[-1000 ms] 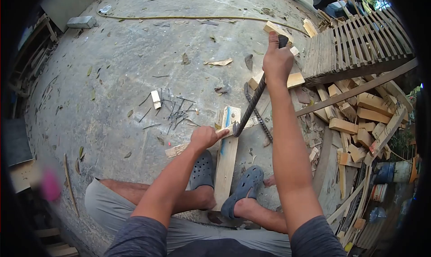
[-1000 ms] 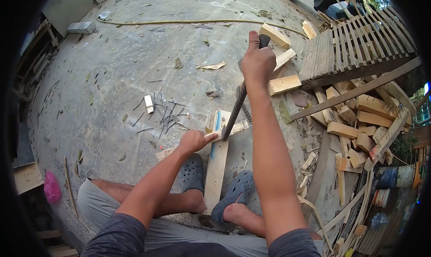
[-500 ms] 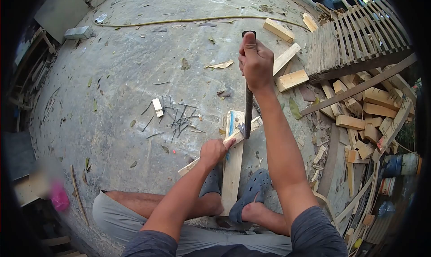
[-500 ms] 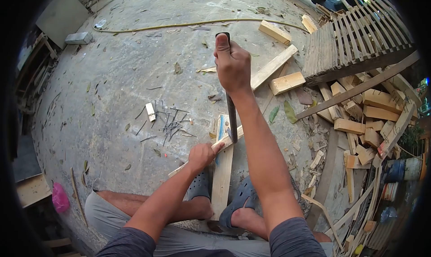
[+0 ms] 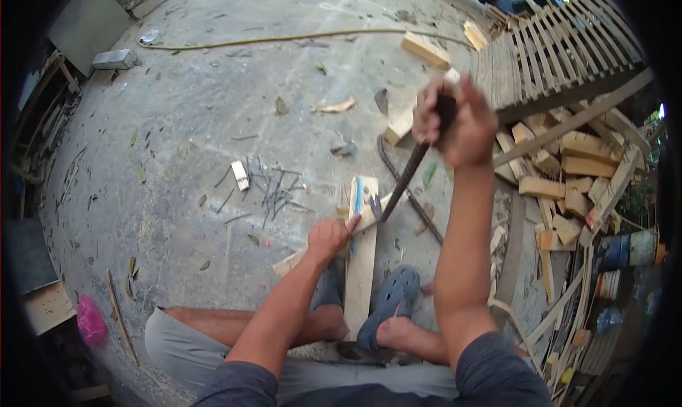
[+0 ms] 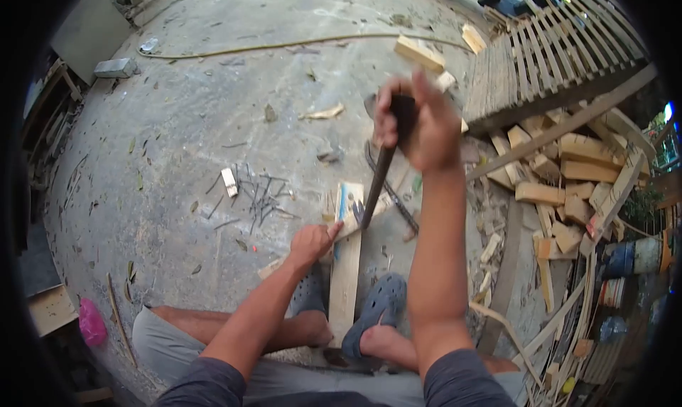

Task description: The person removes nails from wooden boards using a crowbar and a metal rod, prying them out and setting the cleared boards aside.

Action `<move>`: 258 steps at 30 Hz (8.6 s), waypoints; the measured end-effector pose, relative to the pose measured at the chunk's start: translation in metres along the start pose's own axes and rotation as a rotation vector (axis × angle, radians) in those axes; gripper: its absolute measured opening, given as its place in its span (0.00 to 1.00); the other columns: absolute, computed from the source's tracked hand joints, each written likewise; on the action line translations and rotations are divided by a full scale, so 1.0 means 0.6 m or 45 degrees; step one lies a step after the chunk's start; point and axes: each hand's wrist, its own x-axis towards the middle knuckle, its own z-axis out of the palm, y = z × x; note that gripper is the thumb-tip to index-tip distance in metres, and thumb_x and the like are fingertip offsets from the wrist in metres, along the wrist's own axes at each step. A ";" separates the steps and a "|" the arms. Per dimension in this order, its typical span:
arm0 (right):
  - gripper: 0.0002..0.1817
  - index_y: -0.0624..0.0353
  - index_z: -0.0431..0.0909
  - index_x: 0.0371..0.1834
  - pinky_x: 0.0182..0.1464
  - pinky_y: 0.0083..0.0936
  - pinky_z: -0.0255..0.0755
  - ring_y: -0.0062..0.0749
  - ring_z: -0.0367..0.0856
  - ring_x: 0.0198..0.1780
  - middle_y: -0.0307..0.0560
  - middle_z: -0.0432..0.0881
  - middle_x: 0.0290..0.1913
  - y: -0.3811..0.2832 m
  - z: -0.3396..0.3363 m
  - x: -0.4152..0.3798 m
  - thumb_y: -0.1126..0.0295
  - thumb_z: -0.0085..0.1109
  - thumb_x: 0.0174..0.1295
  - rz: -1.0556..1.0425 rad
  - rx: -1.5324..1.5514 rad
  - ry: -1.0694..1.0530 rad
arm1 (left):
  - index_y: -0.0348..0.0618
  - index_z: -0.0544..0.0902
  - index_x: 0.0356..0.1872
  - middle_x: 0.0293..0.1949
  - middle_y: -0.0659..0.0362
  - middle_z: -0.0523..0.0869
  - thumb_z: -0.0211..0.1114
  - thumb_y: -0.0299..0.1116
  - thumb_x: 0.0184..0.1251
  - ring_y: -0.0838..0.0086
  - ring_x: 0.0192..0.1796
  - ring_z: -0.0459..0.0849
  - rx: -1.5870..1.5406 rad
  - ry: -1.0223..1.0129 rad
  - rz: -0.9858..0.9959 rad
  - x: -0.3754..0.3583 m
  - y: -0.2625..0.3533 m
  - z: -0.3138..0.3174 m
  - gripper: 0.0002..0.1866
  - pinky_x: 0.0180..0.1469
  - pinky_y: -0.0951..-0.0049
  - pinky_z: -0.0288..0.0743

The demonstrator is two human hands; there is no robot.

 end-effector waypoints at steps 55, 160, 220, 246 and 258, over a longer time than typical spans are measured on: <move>0.17 0.69 0.80 0.49 0.54 0.48 0.76 0.54 0.85 0.39 0.50 0.86 0.37 0.062 0.133 -0.503 0.64 0.57 0.69 0.278 -1.775 0.073 | 0.47 0.88 0.52 0.61 0.43 0.81 0.63 0.28 0.71 0.45 0.59 0.78 -0.270 0.418 0.630 0.076 0.034 0.088 0.12 0.65 0.52 0.72; 0.12 0.67 0.89 0.35 0.39 0.50 0.81 0.59 0.89 0.37 0.63 0.89 0.35 -0.038 0.032 -0.345 0.70 0.58 0.60 1.088 -2.156 -0.521 | 0.30 0.69 0.53 0.52 0.36 0.76 0.71 0.44 0.69 0.37 0.45 0.86 0.123 -0.061 0.715 0.011 0.017 0.016 0.28 0.42 0.45 0.84; 0.48 0.70 0.59 0.72 0.57 0.52 0.82 0.76 0.83 0.55 0.83 0.68 0.65 0.413 -0.131 -0.483 0.57 0.75 0.54 0.907 -1.645 0.812 | 0.35 0.72 0.74 0.75 0.29 0.64 0.59 0.68 0.67 0.35 0.81 0.56 0.548 -0.184 -0.039 -0.183 0.040 0.086 0.48 0.73 0.15 0.35; 0.30 0.68 0.73 0.61 0.62 0.51 0.74 0.66 0.78 0.61 0.70 0.79 0.55 0.373 -0.375 -0.549 0.57 0.64 0.62 0.489 -1.503 1.429 | 0.32 0.79 0.49 0.44 0.37 0.85 0.82 0.50 0.46 0.38 0.50 0.84 0.145 0.408 0.376 0.197 0.340 -0.121 0.36 0.55 0.46 0.78; 0.36 0.64 0.70 0.68 0.65 0.49 0.72 0.64 0.75 0.67 0.69 0.75 0.66 -0.495 -0.740 -0.583 0.52 0.70 0.64 -0.255 -1.851 2.383 | 0.35 0.74 0.66 0.62 0.36 0.78 0.74 0.28 0.64 0.40 0.64 0.78 -0.104 0.329 1.266 0.063 0.508 -0.144 0.30 0.66 0.51 0.73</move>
